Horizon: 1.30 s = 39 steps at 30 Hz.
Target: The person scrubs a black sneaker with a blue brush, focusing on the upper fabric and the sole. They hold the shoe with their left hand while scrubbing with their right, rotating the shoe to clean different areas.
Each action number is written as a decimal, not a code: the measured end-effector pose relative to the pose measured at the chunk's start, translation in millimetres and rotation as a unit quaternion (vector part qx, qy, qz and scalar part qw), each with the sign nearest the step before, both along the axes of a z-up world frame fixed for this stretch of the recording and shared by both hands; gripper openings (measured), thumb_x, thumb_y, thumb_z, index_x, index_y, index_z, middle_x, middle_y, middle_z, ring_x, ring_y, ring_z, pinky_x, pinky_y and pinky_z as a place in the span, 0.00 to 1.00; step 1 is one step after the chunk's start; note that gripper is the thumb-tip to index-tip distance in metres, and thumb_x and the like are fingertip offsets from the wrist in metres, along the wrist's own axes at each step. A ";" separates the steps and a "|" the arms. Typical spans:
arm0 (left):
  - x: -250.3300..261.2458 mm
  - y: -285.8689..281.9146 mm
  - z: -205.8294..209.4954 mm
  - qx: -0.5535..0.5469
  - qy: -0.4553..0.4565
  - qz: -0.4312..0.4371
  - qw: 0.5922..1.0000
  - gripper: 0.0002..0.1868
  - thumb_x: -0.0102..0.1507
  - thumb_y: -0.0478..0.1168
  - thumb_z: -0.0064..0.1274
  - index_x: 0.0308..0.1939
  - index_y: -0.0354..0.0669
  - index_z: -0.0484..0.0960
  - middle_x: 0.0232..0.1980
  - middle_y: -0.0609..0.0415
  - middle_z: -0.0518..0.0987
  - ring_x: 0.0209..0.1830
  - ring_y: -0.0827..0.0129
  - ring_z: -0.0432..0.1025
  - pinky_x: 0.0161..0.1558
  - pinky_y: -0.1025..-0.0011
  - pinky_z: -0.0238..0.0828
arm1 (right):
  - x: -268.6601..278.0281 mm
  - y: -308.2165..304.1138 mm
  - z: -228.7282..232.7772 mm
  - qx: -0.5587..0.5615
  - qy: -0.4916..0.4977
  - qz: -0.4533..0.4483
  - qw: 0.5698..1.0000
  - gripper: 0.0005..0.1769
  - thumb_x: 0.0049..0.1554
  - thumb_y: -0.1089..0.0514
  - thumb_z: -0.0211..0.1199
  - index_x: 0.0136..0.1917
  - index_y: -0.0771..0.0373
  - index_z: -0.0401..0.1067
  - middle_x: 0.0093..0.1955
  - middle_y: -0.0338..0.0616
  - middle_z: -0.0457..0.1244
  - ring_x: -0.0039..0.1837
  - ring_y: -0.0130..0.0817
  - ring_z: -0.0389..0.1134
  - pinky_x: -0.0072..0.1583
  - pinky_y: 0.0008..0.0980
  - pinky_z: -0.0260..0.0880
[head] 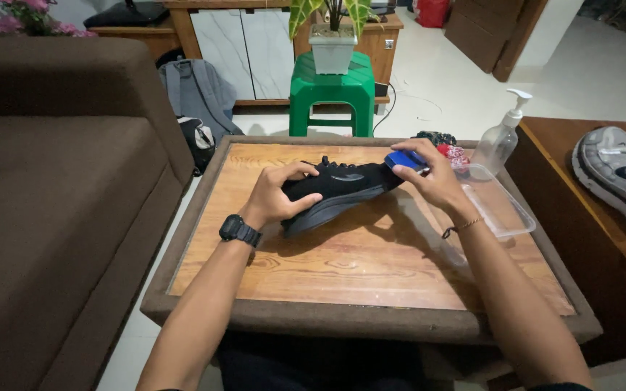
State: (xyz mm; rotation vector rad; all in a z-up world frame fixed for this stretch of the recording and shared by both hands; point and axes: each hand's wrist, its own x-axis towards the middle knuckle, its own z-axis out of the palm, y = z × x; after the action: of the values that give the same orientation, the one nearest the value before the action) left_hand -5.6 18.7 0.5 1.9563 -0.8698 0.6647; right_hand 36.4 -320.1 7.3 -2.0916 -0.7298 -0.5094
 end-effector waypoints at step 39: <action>1.5 5.6 -4.1 -0.019 -0.005 0.007 1.000 0.18 0.54 0.48 0.69 0.46 0.55 0.85 0.28 0.55 0.84 0.32 0.61 0.80 0.38 0.68 0.75 | -32.1 -16.4 40.4 -0.229 0.025 0.008 0.973 0.40 0.59 0.51 0.62 0.81 0.60 0.52 0.65 0.75 0.58 0.65 0.80 0.61 0.66 0.70 0.61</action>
State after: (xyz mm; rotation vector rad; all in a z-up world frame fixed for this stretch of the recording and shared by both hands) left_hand -4.1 24.3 -3.6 1.9275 -0.8442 0.6950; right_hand 4.3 -336.5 47.6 -2.5118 -0.8993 -0.2944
